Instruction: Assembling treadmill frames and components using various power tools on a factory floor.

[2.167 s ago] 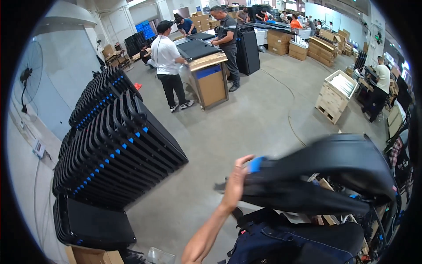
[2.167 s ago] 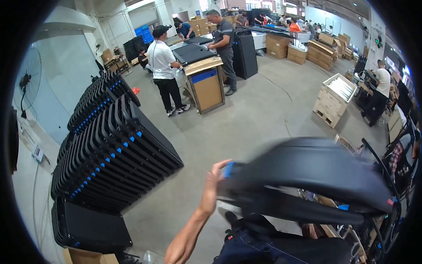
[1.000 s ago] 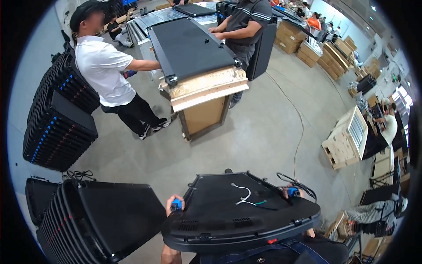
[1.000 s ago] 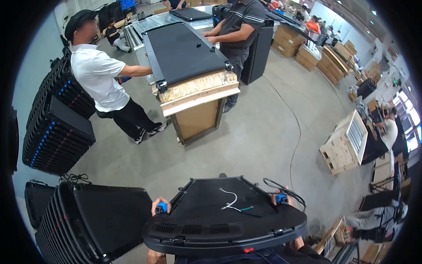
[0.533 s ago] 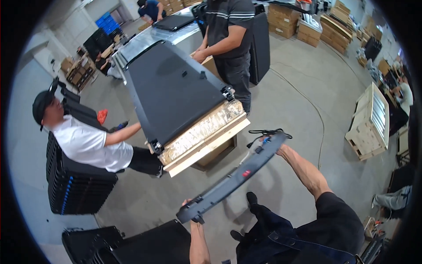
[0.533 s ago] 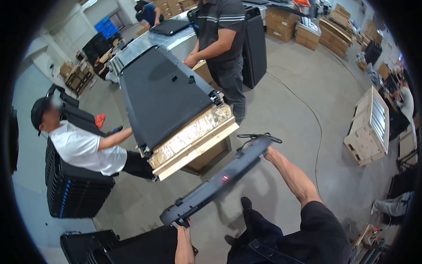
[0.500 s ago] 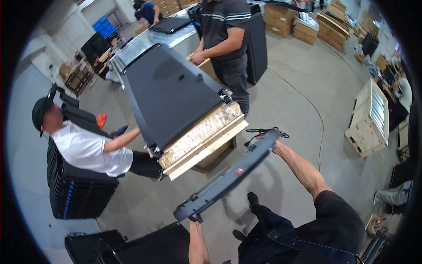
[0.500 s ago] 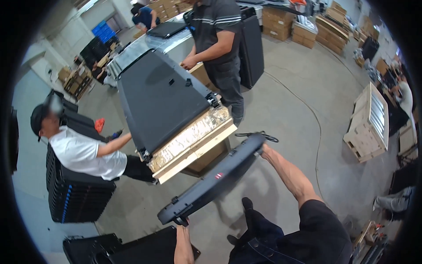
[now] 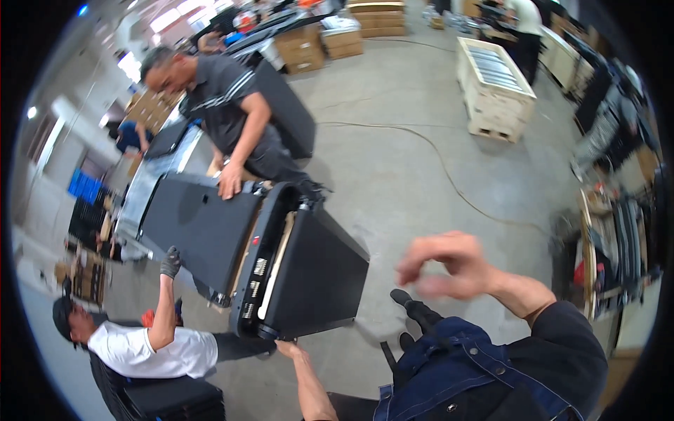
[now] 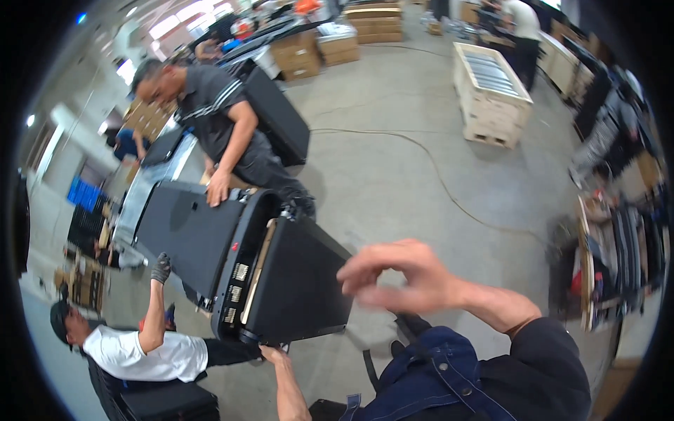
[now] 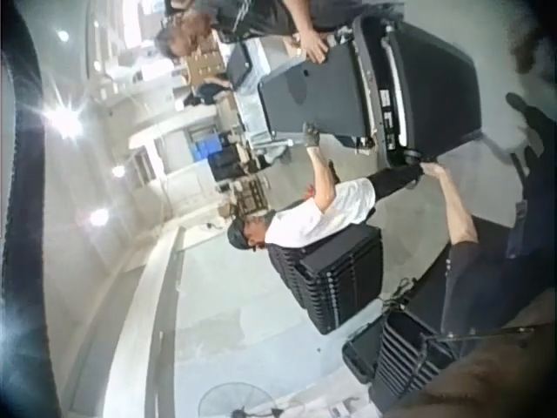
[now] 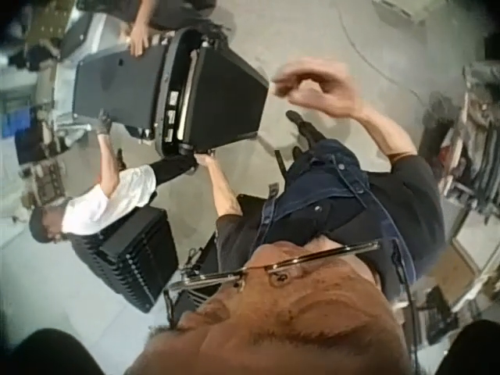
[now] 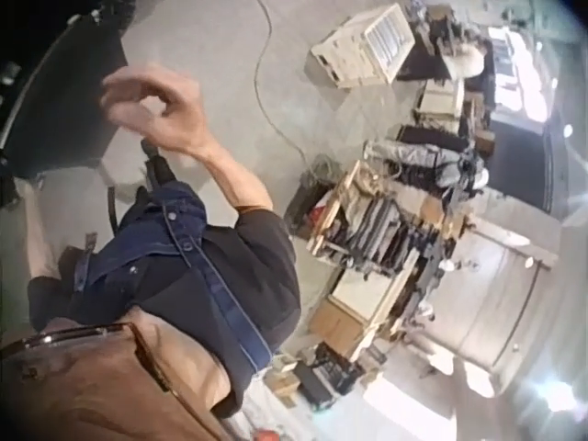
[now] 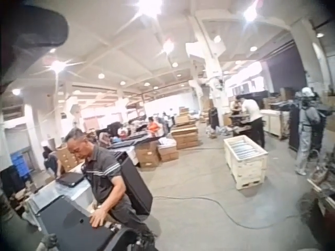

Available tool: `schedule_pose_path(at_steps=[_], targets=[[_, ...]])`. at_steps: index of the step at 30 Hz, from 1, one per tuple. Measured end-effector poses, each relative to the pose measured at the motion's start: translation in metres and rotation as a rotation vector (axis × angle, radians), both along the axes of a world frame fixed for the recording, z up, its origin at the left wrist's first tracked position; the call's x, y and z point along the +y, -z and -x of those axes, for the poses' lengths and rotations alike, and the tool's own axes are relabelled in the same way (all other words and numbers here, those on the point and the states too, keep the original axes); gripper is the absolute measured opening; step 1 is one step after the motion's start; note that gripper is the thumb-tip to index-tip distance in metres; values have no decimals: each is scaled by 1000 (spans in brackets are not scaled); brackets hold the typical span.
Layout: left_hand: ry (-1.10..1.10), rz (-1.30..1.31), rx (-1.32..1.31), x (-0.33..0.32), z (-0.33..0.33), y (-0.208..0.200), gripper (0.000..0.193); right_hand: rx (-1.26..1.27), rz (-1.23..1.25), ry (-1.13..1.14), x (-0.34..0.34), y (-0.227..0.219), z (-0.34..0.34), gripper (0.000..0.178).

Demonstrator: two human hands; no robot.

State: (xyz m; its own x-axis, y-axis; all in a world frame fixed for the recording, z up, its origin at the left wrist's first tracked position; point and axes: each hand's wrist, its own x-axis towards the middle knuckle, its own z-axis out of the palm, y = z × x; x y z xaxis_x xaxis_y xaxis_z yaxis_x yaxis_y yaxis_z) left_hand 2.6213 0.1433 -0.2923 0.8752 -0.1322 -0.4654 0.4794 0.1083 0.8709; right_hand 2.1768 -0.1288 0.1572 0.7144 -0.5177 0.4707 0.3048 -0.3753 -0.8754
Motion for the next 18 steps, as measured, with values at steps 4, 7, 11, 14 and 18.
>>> schedule_pose_path(at_steps=[4,7,11,14,18], targets=[[639,123,485,-49,149,-22,42,-483,282,-60,107,-117,110,37],[1103,382,-4,-108,323,-246,26,-350,385,25,154,-126,198,37],[1240,1525,-735,-94,456,-454,24,-379,503,205,288,-99,346,17],[1563,1663,-332,-23,564,-569,23,-356,902,346,392,-110,429,28],[1785,1703,-237,19,692,-580,16,-255,819,541,479,-103,516,21]])
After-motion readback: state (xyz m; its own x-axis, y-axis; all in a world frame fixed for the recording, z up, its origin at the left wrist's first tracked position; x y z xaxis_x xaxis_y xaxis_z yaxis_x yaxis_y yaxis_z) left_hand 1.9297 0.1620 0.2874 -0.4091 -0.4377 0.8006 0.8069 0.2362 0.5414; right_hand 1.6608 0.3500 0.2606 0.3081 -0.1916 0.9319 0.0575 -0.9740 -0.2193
